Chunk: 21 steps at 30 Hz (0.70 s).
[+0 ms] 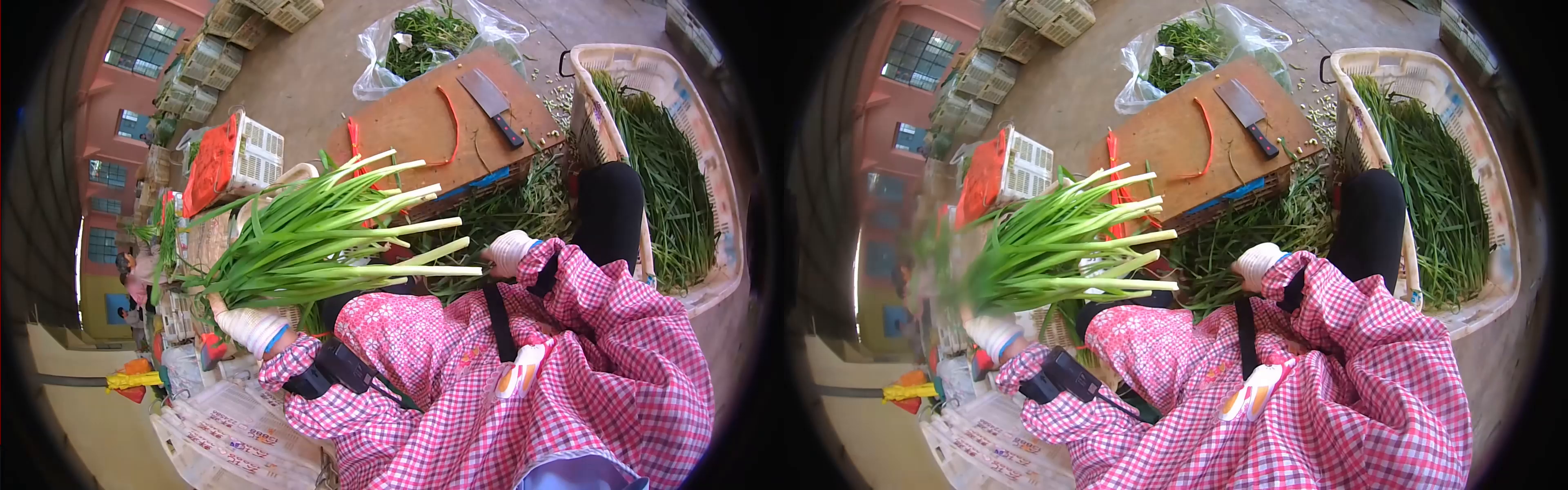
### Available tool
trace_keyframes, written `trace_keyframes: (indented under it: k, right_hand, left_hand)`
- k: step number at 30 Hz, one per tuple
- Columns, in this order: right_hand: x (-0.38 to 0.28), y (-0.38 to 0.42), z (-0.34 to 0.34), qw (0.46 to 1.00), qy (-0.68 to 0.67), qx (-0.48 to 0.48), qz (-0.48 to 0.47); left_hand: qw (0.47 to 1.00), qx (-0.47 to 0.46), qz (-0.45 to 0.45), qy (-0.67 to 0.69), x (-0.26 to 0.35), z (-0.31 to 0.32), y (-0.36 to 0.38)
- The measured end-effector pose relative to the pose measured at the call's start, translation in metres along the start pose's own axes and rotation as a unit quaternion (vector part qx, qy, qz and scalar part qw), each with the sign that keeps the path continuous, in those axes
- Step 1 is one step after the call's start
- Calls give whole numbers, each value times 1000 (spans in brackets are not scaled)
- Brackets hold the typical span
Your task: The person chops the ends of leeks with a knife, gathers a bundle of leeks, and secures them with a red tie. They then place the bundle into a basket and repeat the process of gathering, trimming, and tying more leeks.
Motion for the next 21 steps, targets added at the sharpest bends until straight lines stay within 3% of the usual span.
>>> trace_keyframes:
  k: [1, 2, 4, 5, 7, 9, 10, 11, 13, 15, 18, 20, 21]
  right_hand:
    - [-8, 12, -11, 998, -54, 34, 2]
    - [-11, 4, -8, 982, -149, 94, -71]
    - [-22, -12, -6, 883, -400, 154, -194]
    - [-28, -36, 3, 838, -442, 209, -244]
    - [-57, -22, -28, 730, -639, 85, -226]
    - [-69, -55, -22, 592, -749, 104, -278]
    - [-74, -55, -28, 555, -791, 78, -245]
    - [-77, -67, -25, 537, -819, 65, -189]
    - [-89, -81, -25, 490, -851, 0, -191]
    - [-96, -96, -13, 522, -830, -66, -186]
    - [-117, -86, -7, 479, -849, -135, -177]
    - [-118, -85, -7, 487, -779, -112, -380]
    - [-117, -85, -8, 508, -754, -85, -409]
  left_hand:
    - [1000, 1, 2, 2, 2, 3, 3]
    - [1000, 18, -9, 5, 4, 7, 8]
    - [999, 36, -21, 6, 4, 2, 8]
    - [1000, -2, -28, 8, 2, -4, 2]
    - [999, -41, -34, 10, 3, 0, 4]
    - [999, 11, -36, 21, 3, 10, 20]
    - [999, 12, -34, 21, 4, 12, 25]
    - [998, 18, -47, 31, 4, 14, 29]
    - [997, 23, -60, 39, 3, 12, 30]
    - [1000, 3, -13, 13, 3, 8, 27]
    - [999, 24, -16, 18, 1, 11, 31]
    - [1000, 13, -5, 6, -1, 6, 25]
    - [1000, 1, 7, -4, -1, 7, 25]
Point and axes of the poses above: each hand's wrist, its own y-axis away from the middle knuckle, its own z-axis out of the palm, x = y × z, the point moved 3 cm from there along -y, towards the middle knuckle, and after that the axes turned 2 degrees about z, right-handed, at the moved point
